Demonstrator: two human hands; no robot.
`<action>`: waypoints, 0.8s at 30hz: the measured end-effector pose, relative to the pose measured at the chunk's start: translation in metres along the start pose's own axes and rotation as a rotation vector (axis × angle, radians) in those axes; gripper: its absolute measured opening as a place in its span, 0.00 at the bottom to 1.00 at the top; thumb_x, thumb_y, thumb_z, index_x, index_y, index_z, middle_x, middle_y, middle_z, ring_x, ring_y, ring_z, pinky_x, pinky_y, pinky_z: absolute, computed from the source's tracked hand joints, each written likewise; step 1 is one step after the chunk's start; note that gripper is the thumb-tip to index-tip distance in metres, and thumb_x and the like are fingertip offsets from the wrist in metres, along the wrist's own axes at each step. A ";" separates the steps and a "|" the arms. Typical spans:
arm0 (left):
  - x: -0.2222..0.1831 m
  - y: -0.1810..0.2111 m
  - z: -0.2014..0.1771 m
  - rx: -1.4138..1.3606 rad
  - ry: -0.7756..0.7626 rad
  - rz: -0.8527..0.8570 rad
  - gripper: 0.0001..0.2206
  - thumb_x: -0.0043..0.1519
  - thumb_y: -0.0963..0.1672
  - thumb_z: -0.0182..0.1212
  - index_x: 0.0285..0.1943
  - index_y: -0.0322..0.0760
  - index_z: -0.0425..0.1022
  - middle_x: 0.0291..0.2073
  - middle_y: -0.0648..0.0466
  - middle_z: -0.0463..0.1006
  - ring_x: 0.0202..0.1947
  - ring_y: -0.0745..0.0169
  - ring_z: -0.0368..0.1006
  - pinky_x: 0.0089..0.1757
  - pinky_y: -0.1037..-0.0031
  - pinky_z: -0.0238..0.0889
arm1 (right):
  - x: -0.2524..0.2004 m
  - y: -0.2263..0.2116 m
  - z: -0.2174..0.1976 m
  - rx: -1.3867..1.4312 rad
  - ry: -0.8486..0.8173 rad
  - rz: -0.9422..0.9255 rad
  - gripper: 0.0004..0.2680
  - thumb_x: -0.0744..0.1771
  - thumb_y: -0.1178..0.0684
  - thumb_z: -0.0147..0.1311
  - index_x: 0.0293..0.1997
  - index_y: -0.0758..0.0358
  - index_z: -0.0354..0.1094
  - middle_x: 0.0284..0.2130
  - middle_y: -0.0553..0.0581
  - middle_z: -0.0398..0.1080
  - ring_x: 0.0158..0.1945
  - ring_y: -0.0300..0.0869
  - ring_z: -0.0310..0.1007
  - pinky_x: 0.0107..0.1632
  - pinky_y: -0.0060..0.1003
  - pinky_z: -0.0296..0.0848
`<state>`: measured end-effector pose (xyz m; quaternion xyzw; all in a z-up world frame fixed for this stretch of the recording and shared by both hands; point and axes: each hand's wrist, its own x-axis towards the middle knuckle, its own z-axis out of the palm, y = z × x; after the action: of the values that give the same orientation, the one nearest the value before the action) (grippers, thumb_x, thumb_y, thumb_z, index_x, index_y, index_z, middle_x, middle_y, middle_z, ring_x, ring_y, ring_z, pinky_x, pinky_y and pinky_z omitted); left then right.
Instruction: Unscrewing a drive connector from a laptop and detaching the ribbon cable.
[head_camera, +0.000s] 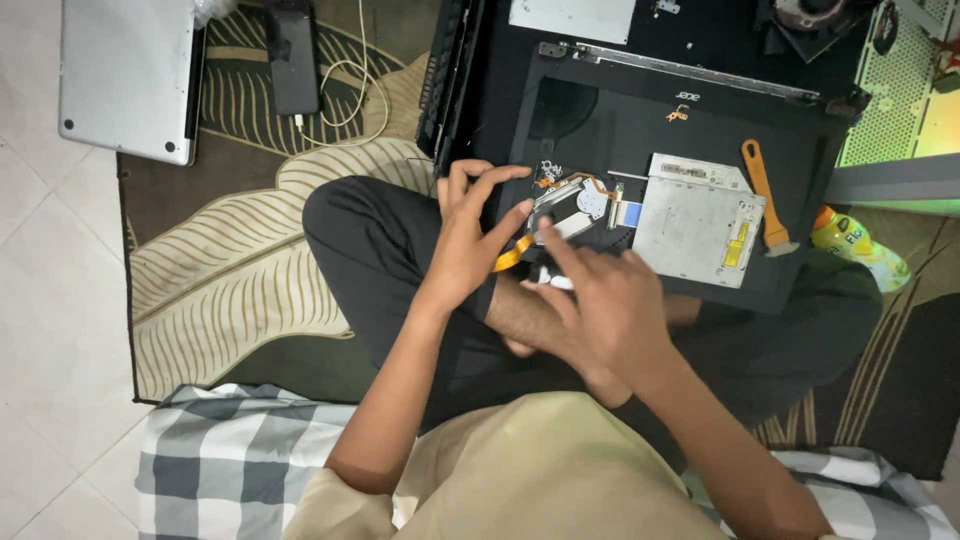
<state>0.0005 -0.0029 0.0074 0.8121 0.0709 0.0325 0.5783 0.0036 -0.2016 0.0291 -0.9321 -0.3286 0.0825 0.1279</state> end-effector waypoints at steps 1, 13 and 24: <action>0.000 0.000 0.000 0.001 0.000 0.000 0.13 0.68 0.44 0.63 0.62 0.48 0.73 0.48 0.56 0.59 0.52 0.58 0.54 0.57 0.61 0.52 | 0.001 0.000 -0.001 0.001 0.000 0.000 0.24 0.67 0.39 0.56 0.73 0.50 0.61 0.31 0.56 0.77 0.35 0.50 0.82 0.42 0.47 0.72; -0.001 -0.001 0.001 0.008 -0.004 0.005 0.14 0.68 0.44 0.63 0.62 0.49 0.72 0.48 0.56 0.59 0.52 0.56 0.55 0.57 0.60 0.52 | 0.002 -0.008 -0.012 -0.012 -0.016 0.052 0.26 0.67 0.38 0.56 0.74 0.50 0.60 0.29 0.57 0.76 0.34 0.54 0.81 0.41 0.50 0.74; 0.000 -0.004 0.002 0.035 0.009 -0.002 0.14 0.67 0.44 0.65 0.61 0.49 0.73 0.49 0.55 0.60 0.51 0.56 0.56 0.57 0.62 0.52 | 0.004 -0.009 -0.025 0.055 -0.040 0.114 0.27 0.66 0.39 0.58 0.75 0.51 0.59 0.29 0.60 0.78 0.32 0.55 0.81 0.40 0.50 0.76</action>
<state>0.0007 -0.0036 0.0027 0.8217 0.0750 0.0340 0.5639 0.0074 -0.1971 0.0555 -0.9436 -0.2753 0.1173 0.1417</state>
